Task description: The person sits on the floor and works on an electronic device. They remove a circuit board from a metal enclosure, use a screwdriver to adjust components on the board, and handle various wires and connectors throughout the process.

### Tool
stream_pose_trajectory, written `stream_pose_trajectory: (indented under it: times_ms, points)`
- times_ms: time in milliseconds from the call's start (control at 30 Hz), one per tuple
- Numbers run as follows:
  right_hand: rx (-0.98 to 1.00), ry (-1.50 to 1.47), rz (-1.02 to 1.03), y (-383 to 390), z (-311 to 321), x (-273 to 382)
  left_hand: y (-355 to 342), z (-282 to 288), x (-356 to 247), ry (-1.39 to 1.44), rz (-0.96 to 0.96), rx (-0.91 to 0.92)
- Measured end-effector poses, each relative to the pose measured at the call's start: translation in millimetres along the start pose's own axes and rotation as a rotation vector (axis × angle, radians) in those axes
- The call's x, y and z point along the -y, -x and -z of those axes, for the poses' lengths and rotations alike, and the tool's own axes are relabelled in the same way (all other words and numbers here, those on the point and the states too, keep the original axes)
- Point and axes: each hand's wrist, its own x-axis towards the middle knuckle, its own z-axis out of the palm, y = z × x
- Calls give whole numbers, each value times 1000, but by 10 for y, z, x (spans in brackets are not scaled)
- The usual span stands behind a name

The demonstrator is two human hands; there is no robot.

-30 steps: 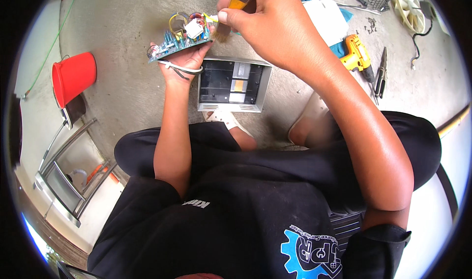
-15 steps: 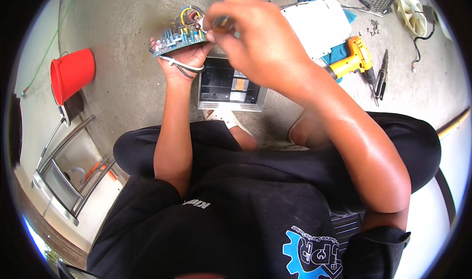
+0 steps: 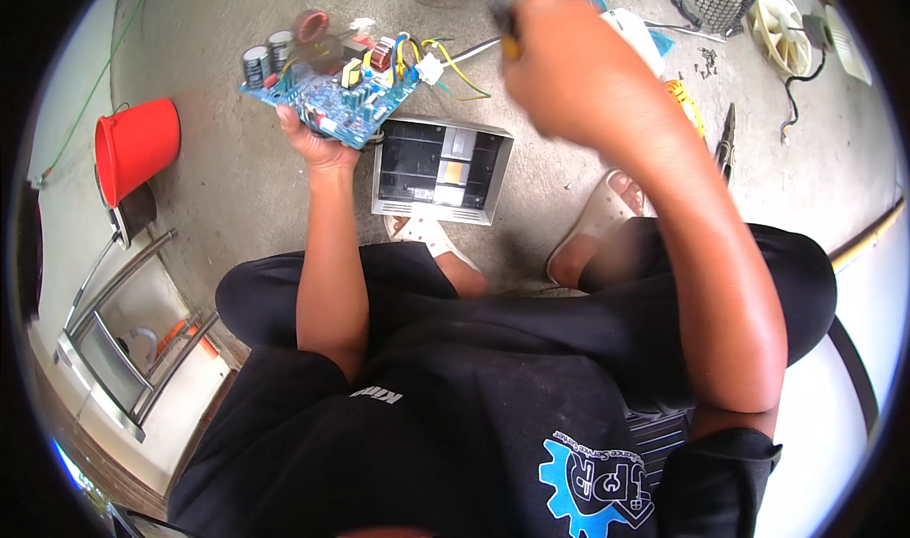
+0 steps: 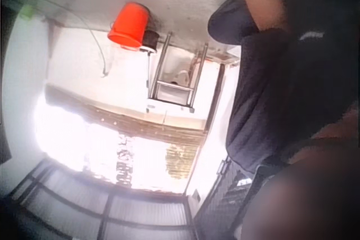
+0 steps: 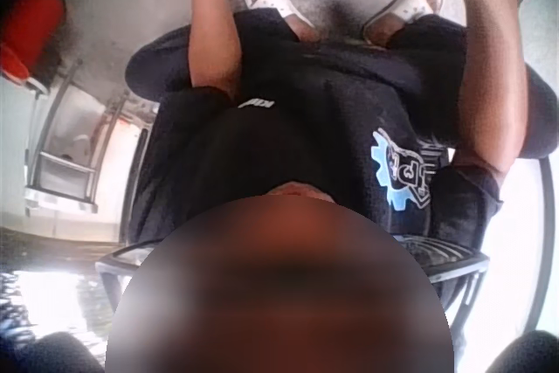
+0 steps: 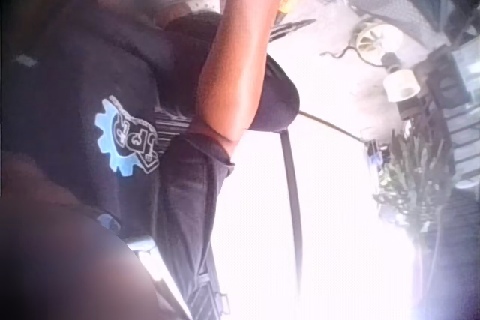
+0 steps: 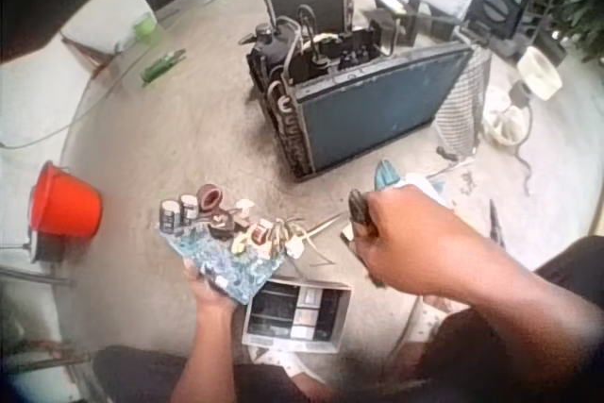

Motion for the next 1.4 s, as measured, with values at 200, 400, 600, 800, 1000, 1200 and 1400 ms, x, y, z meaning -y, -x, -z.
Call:
stream_pose_trajectory:
  times_ms: [200, 400, 600, 800, 1000, 1200, 1400]
  points:
    - [-347, -754, -4, -200, 425, 82, 114, -154, -222, -182, 109, 265]
    - [-170, -685, 142, -231, -10, 114, 292, -366, -211, -157, 127, 226]
    - [-248, -723, 161, -247, -342, 22, 214, -358, -93, 11, 214, 227]
    - [-103, -777, -1, -228, -423, -56, 123, -304, -142, 107, 220, 194]
    - [-117, -748, 138, -227, -558, -138, 70, -387, -164, -71, 1, 216]
    - [-7, -694, 214, -216, -667, -237, 120, -391, -96, -7, 86, 233]
    - [-46, -698, 194, -259, -802, -272, 156, -367, -77, 18, 73, 169]
